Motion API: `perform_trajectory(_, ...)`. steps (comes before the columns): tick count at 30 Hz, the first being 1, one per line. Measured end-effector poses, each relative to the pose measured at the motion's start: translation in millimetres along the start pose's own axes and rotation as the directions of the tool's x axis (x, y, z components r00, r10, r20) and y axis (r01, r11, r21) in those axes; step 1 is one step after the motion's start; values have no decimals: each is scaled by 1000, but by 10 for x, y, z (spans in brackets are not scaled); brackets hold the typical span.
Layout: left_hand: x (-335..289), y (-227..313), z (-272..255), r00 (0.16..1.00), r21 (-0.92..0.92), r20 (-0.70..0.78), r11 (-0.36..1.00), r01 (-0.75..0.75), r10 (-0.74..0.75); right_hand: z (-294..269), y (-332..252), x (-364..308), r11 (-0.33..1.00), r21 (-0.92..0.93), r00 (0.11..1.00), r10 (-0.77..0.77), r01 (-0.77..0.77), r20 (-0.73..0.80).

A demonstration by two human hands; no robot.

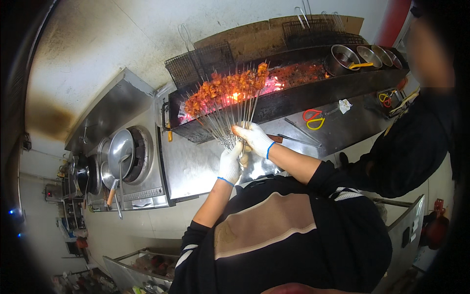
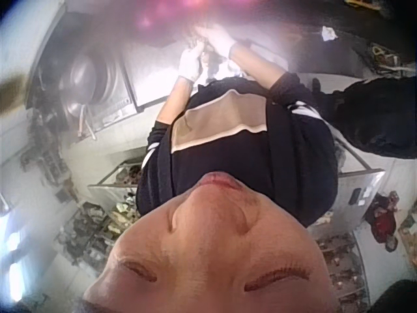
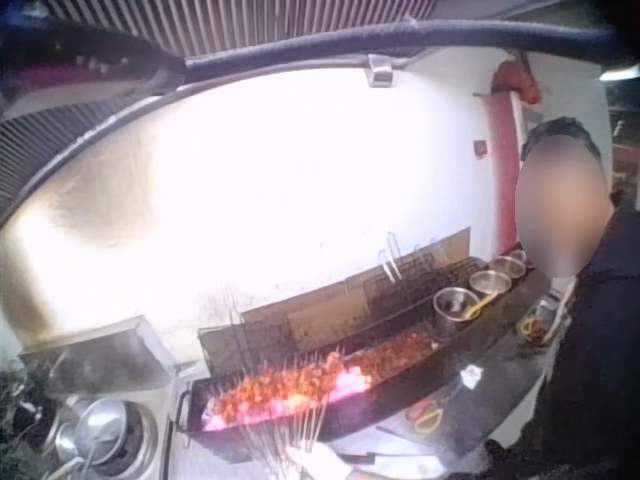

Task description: The person grills multiple meat skewers over a charcoal grill, repeatedly rotating them with gloved hands. They periodically brush a liquid onto the skewers and adjust their positions to ensure even cooking.

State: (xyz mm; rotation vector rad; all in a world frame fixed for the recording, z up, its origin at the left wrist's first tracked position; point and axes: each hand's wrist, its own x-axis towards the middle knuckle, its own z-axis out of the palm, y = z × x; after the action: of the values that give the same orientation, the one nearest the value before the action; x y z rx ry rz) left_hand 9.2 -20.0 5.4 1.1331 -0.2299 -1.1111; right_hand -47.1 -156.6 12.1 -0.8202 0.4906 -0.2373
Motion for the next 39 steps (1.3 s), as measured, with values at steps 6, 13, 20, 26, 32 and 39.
perform_trajectory(6,29,-98,36,999,-90,-48,996,8,-12,-97,-49,-55,997,-79,1000,-22,23,20)
perform_trajectory(13,40,-102,64,997,26,-81,1000,1,1,-206,-2,88,980,149,990,121,-131,80)
perform_trajectory(20,8,-140,134,996,-112,-86,993,-25,15,-271,73,96,986,135,993,91,-101,79)
perform_trajectory(26,-106,35,171,990,-163,57,977,134,-127,-199,19,-48,998,67,998,4,-9,68)
perform_trajectory(32,-21,317,270,966,-209,182,952,222,-185,-242,-115,130,985,149,958,41,-87,285)
perform_trajectory(39,-9,197,155,939,-184,259,942,279,-227,-276,132,403,811,328,802,262,-484,536)
